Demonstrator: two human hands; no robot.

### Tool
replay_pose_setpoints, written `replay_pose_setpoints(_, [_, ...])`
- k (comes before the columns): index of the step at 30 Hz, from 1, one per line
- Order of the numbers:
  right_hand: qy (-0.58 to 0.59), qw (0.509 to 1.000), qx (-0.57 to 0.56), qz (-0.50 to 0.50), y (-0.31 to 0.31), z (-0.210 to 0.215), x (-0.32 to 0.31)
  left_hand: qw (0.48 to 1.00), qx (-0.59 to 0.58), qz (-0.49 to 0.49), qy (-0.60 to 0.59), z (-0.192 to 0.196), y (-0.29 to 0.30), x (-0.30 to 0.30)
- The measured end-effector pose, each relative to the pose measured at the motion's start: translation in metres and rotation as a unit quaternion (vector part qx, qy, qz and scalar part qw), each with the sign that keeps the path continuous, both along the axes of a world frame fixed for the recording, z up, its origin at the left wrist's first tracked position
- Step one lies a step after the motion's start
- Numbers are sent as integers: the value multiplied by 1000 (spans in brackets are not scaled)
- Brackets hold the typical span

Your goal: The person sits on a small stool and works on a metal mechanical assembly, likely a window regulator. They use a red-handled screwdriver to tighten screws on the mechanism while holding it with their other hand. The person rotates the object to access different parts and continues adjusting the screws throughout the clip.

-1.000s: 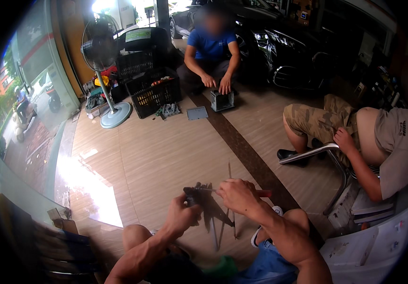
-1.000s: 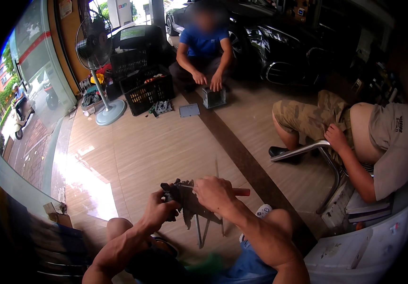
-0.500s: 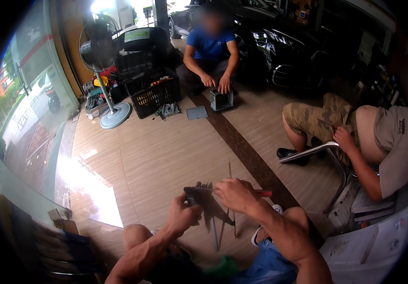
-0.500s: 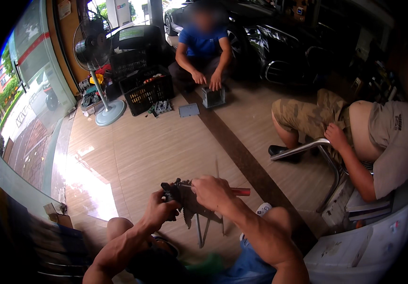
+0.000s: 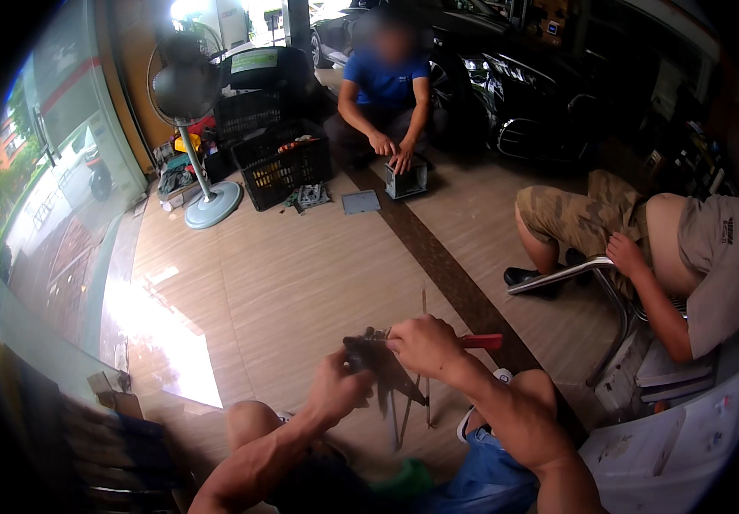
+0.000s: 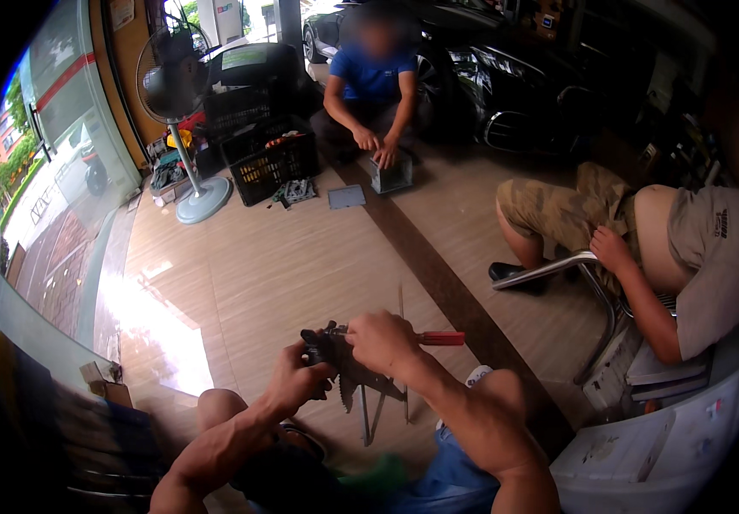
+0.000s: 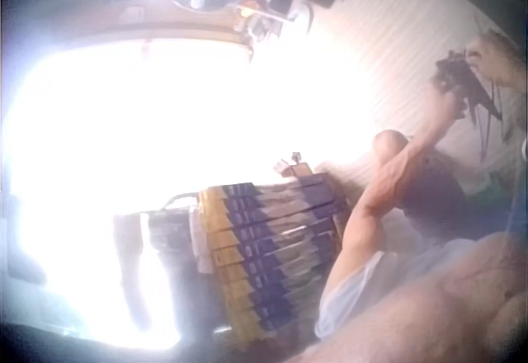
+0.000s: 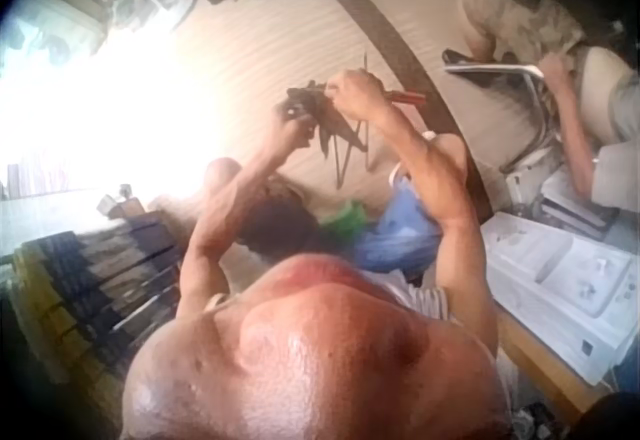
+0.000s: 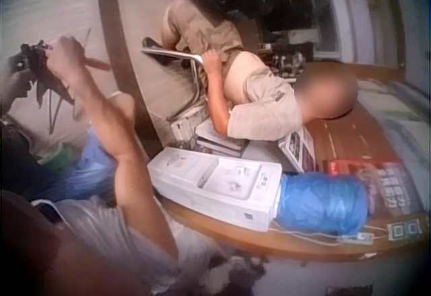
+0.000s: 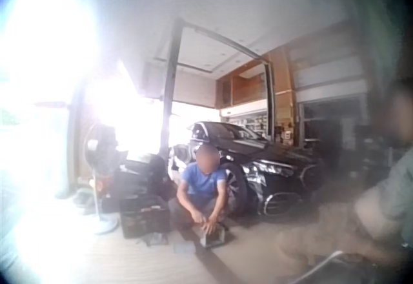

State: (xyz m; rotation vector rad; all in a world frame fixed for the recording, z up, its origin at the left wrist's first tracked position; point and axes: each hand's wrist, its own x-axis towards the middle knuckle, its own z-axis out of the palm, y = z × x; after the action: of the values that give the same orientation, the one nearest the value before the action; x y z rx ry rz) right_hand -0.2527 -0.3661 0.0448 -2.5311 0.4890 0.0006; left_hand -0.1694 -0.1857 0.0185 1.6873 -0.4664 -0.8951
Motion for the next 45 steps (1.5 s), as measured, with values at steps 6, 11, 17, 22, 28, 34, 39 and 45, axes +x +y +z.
replay_pose_setpoints(6, [-36, 996, -73, 29, 5, -5, 0, 1000, -15, 0, -12, -6, 3, 3])
replay_pose_setpoints(11, [-78, 992, -90, 42, 5, -13, -1, 1000, 0, 1, -5, 2, 1, 2])
replay_pose_setpoints(17, [-92, 994, -56, 36, 9, -6, 1, 1000, -10, -11, 1, -1, -1, 3])
replay_pose_setpoints(22, [-3, 999, 5, 37, 7, 5, 6, 999, -8, -26, -18, -2, -1, 3])
replay_pose_setpoints(28, [-82, 996, 24, 3, 7, -10, 5, 1000, -4, -19, -7, 7, -2, 1])
replay_pose_setpoints(34, [-152, 986, -61, 26, 12, -20, 5, 1000, -2, -15, -7, -1, -2, 3])
replay_pose_setpoints(39, [-205, 971, -120, 38, 17, -27, 4, 1000, -13, -6, 6, -6, -2, 5])
replay_pose_setpoints(45, [-221, 969, -106, 34, 19, -36, 4, 1000, -9, 3, 16, -5, -2, 7])
